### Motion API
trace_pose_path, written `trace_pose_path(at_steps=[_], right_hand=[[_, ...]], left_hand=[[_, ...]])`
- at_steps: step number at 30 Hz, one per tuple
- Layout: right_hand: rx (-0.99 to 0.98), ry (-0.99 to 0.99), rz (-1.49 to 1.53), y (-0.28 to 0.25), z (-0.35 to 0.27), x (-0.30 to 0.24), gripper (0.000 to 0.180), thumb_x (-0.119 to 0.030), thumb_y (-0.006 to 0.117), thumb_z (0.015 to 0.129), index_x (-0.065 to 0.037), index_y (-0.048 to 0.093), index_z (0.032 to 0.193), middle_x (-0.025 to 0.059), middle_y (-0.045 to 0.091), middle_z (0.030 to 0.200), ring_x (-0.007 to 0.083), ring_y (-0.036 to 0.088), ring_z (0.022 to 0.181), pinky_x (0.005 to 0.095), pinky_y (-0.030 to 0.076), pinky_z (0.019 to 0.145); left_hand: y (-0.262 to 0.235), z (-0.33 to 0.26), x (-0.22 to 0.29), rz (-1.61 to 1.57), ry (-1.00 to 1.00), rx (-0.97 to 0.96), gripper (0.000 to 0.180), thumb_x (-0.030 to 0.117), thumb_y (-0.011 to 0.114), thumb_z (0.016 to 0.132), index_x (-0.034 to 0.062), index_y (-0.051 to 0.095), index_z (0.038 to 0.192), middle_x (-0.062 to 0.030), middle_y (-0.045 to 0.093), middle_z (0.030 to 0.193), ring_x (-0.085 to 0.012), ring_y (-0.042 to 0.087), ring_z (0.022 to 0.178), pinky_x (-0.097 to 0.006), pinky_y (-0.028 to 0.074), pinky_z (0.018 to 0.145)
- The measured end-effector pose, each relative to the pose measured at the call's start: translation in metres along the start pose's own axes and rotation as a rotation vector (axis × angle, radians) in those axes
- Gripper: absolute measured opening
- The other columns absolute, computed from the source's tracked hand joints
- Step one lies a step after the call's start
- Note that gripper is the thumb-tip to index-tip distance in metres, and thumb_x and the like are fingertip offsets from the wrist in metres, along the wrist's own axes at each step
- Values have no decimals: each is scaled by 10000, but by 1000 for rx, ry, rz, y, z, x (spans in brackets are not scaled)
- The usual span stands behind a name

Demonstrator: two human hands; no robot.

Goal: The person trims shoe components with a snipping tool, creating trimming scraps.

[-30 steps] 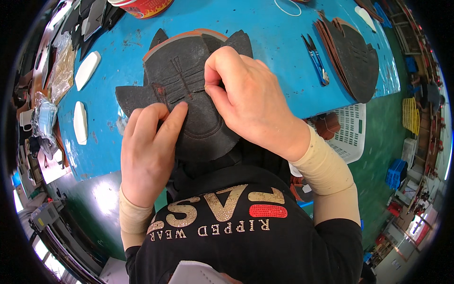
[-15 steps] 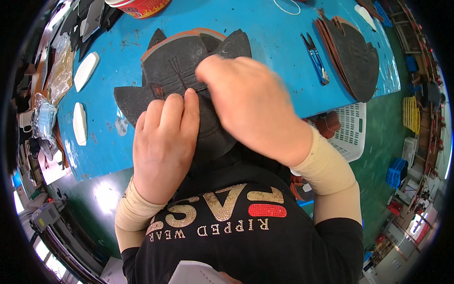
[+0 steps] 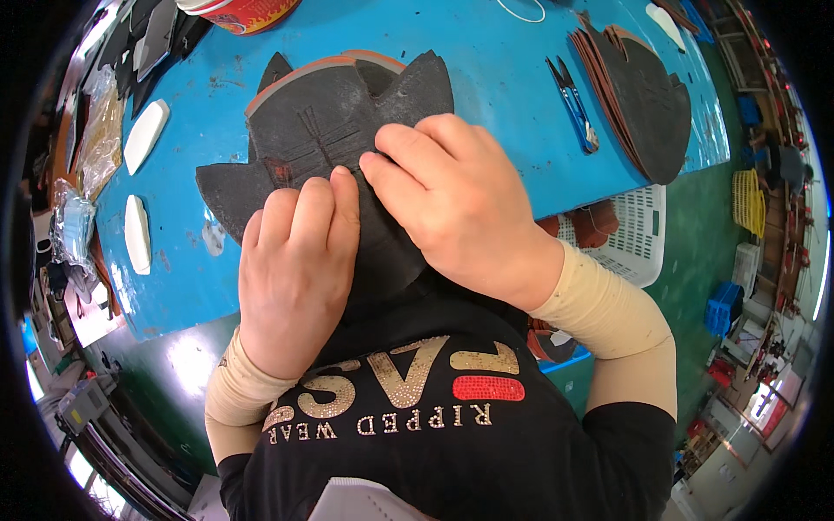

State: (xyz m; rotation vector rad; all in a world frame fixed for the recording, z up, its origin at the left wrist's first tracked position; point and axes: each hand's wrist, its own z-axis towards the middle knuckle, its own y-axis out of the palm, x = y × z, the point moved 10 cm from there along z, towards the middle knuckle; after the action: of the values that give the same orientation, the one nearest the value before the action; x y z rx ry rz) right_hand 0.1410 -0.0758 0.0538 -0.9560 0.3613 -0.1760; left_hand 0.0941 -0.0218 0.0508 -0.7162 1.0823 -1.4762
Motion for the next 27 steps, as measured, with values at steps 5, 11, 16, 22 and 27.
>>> trace_pose_path(at_steps=[5, 11, 16, 22, 27], right_hand=[[13, -21, -54, -3, -4, -7, 263, -96, 635, 689, 6, 665, 930, 40, 601, 970, 213, 541, 831, 330, 462, 670], [5, 242, 245, -4, -8, 27, 292, 50, 612, 696, -27, 668, 973, 61, 632, 1014, 254, 581, 886, 349, 490, 744], [50, 260, 249, -9, -3, 20, 323, 77, 624, 676, -45, 671, 972, 63, 628, 1008, 267, 583, 908, 357, 487, 774], [-5, 122, 56, 2, 0, 4, 310, 30, 659, 670, -72, 679, 962, 32, 617, 994, 237, 577, 915, 358, 467, 765], [23, 191, 157, -1, 5, 11, 293, 27, 642, 671, -81, 683, 940, 31, 617, 985, 232, 576, 906, 356, 460, 752]], left_hand=[[-2, -2, 0, -34, -24, 10, 112, 46, 615, 800, 5, 634, 902, -23, 487, 808, -136, 457, 688, -254, 364, 546], [0, -4, -12, -114, -58, -47, 258, 68, 604, 753, -6, 648, 996, -24, 500, 831, -144, 480, 704, -257, 374, 560], [-17, -28, -29, -230, -122, 126, 387, 14, 621, 695, -27, 637, 1079, -77, 545, 915, -200, 539, 767, -309, 452, 645], [-23, -49, -51, -294, -278, 121, 417, -86, 621, 664, -29, 634, 1077, -107, 549, 930, -239, 546, 776, -333, 469, 673], [-19, -43, -48, -303, -257, 62, 415, -40, 618, 670, -15, 640, 1084, -82, 526, 902, -224, 525, 762, -323, 456, 669]])
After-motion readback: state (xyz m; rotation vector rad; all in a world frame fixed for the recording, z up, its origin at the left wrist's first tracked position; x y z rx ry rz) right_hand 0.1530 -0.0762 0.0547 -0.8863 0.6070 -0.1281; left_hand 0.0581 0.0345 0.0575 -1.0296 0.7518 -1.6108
